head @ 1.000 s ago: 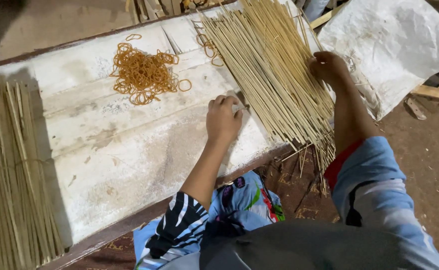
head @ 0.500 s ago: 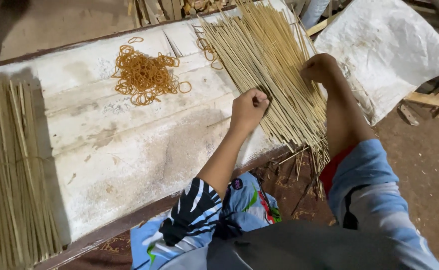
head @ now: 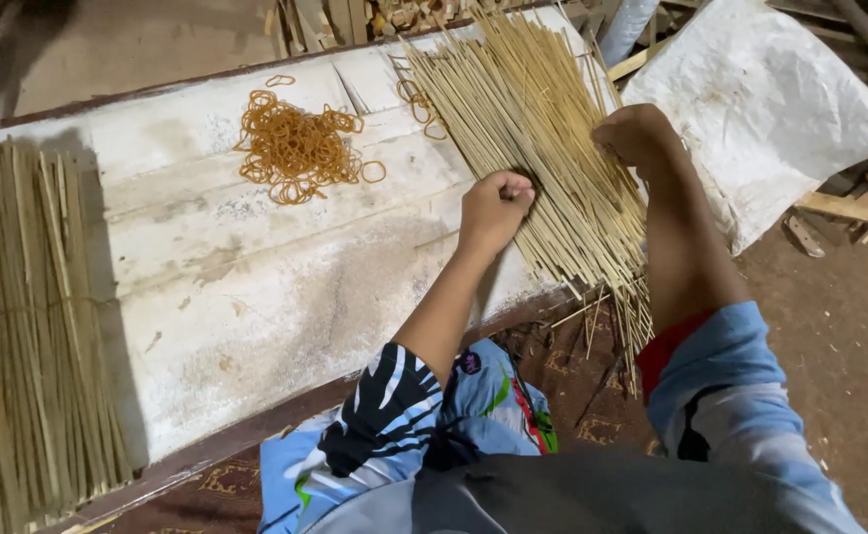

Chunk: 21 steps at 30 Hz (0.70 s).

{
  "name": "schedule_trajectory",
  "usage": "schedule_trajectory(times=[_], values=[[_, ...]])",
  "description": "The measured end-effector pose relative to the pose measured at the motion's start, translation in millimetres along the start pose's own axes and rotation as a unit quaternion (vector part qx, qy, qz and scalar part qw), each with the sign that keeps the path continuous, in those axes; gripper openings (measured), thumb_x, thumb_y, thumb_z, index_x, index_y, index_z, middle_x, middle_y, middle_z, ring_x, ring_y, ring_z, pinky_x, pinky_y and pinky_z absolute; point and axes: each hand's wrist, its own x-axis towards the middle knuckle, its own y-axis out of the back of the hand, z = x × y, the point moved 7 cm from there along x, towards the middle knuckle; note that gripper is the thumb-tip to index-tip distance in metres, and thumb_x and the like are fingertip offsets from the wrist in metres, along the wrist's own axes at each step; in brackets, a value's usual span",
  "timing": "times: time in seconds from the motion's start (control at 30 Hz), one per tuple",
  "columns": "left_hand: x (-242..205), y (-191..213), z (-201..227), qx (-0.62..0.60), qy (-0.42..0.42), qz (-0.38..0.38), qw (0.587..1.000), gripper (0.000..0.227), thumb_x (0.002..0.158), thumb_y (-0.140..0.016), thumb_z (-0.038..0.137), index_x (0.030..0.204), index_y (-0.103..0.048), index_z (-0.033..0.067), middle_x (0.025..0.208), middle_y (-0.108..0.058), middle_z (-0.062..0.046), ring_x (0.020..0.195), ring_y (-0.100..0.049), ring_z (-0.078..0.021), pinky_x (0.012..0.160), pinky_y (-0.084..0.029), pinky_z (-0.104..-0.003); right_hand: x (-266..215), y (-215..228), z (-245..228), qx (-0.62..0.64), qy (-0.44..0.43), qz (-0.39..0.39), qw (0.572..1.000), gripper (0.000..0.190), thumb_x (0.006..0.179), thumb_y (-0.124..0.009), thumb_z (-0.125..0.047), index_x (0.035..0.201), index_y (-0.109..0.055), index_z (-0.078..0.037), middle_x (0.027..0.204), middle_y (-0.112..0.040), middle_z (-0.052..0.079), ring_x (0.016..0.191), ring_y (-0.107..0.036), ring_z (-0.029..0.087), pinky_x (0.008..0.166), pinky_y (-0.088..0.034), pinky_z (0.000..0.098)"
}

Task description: Gathering thin bamboo sticks into uniform groups and securing them with rubber bands.

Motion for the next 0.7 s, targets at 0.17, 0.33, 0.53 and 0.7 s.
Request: schedule_trajectory(times=[0.17,0.33,0.53,0.7], values=[[-7.4,16.6,11.2,-0.022,-0.015,0.002,1.0,0.021,0.086,-0.075,0.019,0.106,-0.077,0.013,0.09,-0.074,-0.007,0.085,-0.076,-0.022,0.074,-0.063,-0.035,-60.5,-5.3,-46.4,0.07,0.105,-0.019,0.992,0.022,0.084,-0.067,-0.01,0.104,-0.073,-0.009,0.079,-0.065,0.01,0.056,-0.059,0.015,0.044,-0.047,0.0291],[-56.6,66.4,27.4,-0.105,-0.024,-0.005,0.994,0.045,0.084,-0.08,0.023,0.125,-0.07,0.008,0.101,-0.076,-0.012,0.095,-0.074,-0.0222,0.082,-0.062,-0.035,-180.1,-89.0,-124.2,0.258,0.181,-0.15,0.937,0.034,0.094,-0.067,-0.002,0.126,-0.058,0.006,0.102,-0.064,0.011,0.073,-0.06,0.008,0.055,-0.056,0.0178],[-127.9,188.6,-24.7,-0.073,0.007,0.109,0.991,0.061,0.085,-0.075,-0.003,0.143,-0.058,0.0055,0.11,-0.068,-0.025,0.095,-0.071,-0.0304,0.072,-0.069,-0.037,-242.2,-237.2,-147.2,0.297,0.236,-0.224,0.898,0.056,0.092,-0.073,0.001,0.142,-0.05,-0.003,0.089,-0.064,0.009,0.068,-0.061,0.013,0.052,-0.061,0.0241],[-188.4,281.2,-31.2,0.119,0.044,0.237,0.963,0.061,0.085,-0.072,-0.001,0.144,-0.055,0.0014,0.11,-0.073,-0.027,0.105,-0.073,-0.0377,0.091,-0.064,-0.046,-278.2,-351.6,-162.9,0.26,0.273,-0.265,0.888,0.042,0.086,-0.078,-0.001,0.127,-0.069,-0.01,0.086,-0.069,0.009,0.046,-0.063,0.013,0.037,-0.054,0.023]])
